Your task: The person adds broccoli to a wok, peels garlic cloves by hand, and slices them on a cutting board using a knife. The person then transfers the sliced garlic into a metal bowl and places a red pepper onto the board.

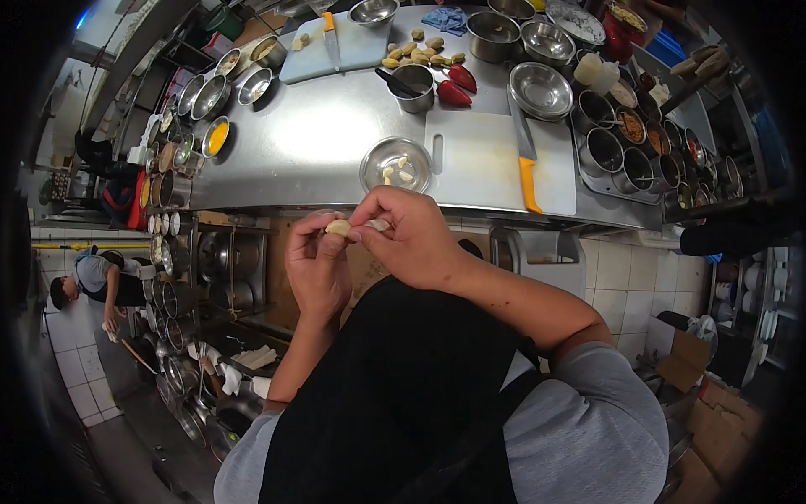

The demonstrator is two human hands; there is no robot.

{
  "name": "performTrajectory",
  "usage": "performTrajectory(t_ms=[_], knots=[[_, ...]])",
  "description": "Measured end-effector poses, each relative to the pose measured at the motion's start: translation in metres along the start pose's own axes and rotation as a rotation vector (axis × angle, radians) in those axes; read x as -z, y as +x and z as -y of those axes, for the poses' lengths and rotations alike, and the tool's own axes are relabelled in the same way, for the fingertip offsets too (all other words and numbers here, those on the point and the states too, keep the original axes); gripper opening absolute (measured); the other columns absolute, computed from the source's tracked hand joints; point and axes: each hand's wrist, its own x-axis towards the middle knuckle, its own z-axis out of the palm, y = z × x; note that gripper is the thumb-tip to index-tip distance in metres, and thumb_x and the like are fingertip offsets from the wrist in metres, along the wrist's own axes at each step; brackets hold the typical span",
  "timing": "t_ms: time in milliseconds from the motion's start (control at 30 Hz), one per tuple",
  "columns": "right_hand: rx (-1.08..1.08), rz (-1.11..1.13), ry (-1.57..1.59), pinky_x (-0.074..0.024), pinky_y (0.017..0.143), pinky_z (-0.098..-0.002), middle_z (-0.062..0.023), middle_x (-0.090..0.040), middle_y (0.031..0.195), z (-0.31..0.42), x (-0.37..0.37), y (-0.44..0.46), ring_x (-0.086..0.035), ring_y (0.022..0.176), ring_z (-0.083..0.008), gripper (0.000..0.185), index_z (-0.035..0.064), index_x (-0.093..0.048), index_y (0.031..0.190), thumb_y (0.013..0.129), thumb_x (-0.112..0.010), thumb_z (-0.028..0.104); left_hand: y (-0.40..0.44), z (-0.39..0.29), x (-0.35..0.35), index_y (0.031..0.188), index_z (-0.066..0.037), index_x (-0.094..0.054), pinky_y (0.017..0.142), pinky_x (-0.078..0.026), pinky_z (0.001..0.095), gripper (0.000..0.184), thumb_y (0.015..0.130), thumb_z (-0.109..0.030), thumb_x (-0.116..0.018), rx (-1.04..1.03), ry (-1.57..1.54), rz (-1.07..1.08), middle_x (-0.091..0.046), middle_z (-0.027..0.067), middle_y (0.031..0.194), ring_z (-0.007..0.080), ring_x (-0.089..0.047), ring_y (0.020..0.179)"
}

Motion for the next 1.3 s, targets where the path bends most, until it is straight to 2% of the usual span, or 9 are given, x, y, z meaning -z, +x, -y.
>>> performTrajectory(t_ms=[67, 200, 300, 500, 633, 900, 967, 1033, 1300], knots=[[-0.032, 0.025, -0.026, -0.0482, 0.063, -0.0240, -0.0040, -0.064, 0.084, -0.003, 0.002, -0.001, -0.058, 0.075, -0.0069, 0.011, 0.0001, -0.063, 0.095, 0.089, -0.072, 0.003, 0.002, -0.004, 0.003, 0.113, -0.001, -0.061, 0.096, -0.051, 0.0346, 0.020, 0.095, -0.002, -0.068, -0.120, 0.315, 0.018, -0.063, 0.0106, 0.112, 0.0183, -0.063, 0.106], [-0.114, 0.081, -0.206, -0.0471, 0.070, -0.0228, 0.0010, -0.059, 0.089, 0.001, 0.012, -0.001, -0.055, 0.082, -0.0044, 0.011, 0.0025, -0.059, 0.096, 0.091, -0.068, 0.000, -0.002, 0.000, 0.016, 0.112, 0.000, -0.062, 0.089, -0.053, 0.0314, 0.018, 0.095, -0.003, -0.068, -0.043, 0.353, -0.036, -0.064, 0.0088, 0.106, 0.0158, -0.064, 0.099], [-0.093, 0.005, -0.256, -0.0473, 0.065, -0.0284, -0.0043, -0.061, 0.081, -0.034, 0.033, -0.009, -0.055, 0.073, -0.0095, 0.010, 0.0025, -0.059, 0.088, 0.087, -0.068, 0.007, -0.006, 0.004, 0.027, 0.114, 0.000, -0.063, 0.082, -0.054, 0.0283, 0.020, 0.095, -0.004, -0.067, 0.251, 0.389, -0.153, -0.064, 0.0071, 0.102, 0.0137, -0.063, 0.090], [-0.835, -0.098, -0.058, -0.0413, 0.052, -0.0265, -0.0031, -0.060, 0.076, -0.094, 0.095, -0.051, -0.052, 0.062, -0.0105, 0.010, 0.0078, -0.053, 0.084, 0.088, -0.061, 0.006, -0.030, 0.050, 0.063, 0.121, 0.000, -0.066, 0.075, -0.049, 0.0236, 0.027, 0.095, -0.006, -0.067, 0.663, 0.256, -0.239, -0.068, 0.0024, 0.097, 0.0085, -0.060, 0.083], [-0.896, -0.256, 0.071, -0.0362, 0.046, -0.0256, -0.0054, -0.059, 0.075, -0.124, 0.131, -0.066, -0.046, 0.054, -0.0112, 0.007, 0.0078, -0.052, 0.089, 0.090, -0.057, 0.003, -0.028, 0.079, 0.064, 0.117, -0.004, -0.070, 0.071, -0.046, 0.0216, 0.024, 0.094, -0.010, -0.069, 0.854, 0.401, -0.152, -0.067, -0.0006, 0.093, 0.0061, -0.057, 0.079], [-0.387, -0.538, 0.157, -0.0377, 0.050, -0.0243, -0.0041, -0.059, 0.084, -0.043, 0.255, 0.091, -0.047, 0.059, -0.0096, 0.013, 0.0061, -0.062, 0.101, 0.090, -0.056, 0.005, 0.018, 0.092, 0.023, 0.118, -0.003, -0.068, 0.072, -0.047, 0.0209, 0.025, 0.094, -0.012, -0.069, 0.669, 0.311, -0.084, -0.064, -0.0019, 0.092, 0.0052, -0.056, 0.079], [-0.195, -0.419, 0.223, -0.0352, 0.046, -0.0227, -0.0038, -0.058, 0.084, -0.034, 0.313, 0.143, -0.045, 0.056, -0.0094, 0.012, 0.0064, -0.062, 0.100, 0.090, -0.056, 0.006, 0.019, 0.093, 0.017, 0.118, -0.002, -0.068, 0.071, -0.046, 0.0208, 0.026, 0.094, -0.012, -0.069, 0.652, 0.287, -0.096, -0.064, -0.0015, 0.092, 0.0054, -0.056, 0.078], [-0.294, -0.619, 0.123, -0.0303, 0.047, -0.0228, -0.0022, -0.053, 0.084, -0.025, 0.352, 0.212, -0.040, 0.056, -0.0092, 0.016, 0.0003, -0.060, 0.102, 0.089, -0.052, 0.001, 0.012, 0.095, 0.014, 0.118, -0.002, -0.068, 0.071, -0.046, 0.0208, 0.026, 0.094, -0.013, -0.070, 0.642, 0.266, -0.115, -0.065, -0.0011, 0.092, 0.0055, -0.056, 0.078], [-0.393, -0.490, -0.025, -0.0513, 0.095, -0.0402, -0.0149, -0.059, 0.122, -0.028, 0.477, 0.351, -0.061, 0.111, -0.0240, 0.048, 0.0017, -0.053, 0.135, 0.095, -0.066, 0.025, -0.040, 0.108, 0.007, 0.113, -0.002, -0.070, 0.069, -0.045, 0.0227, 0.021, 0.093, -0.010, -0.070, 0.795, 0.273, -0.365, -0.066, -0.0010, 0.088, 0.0068, -0.057, 0.076]])
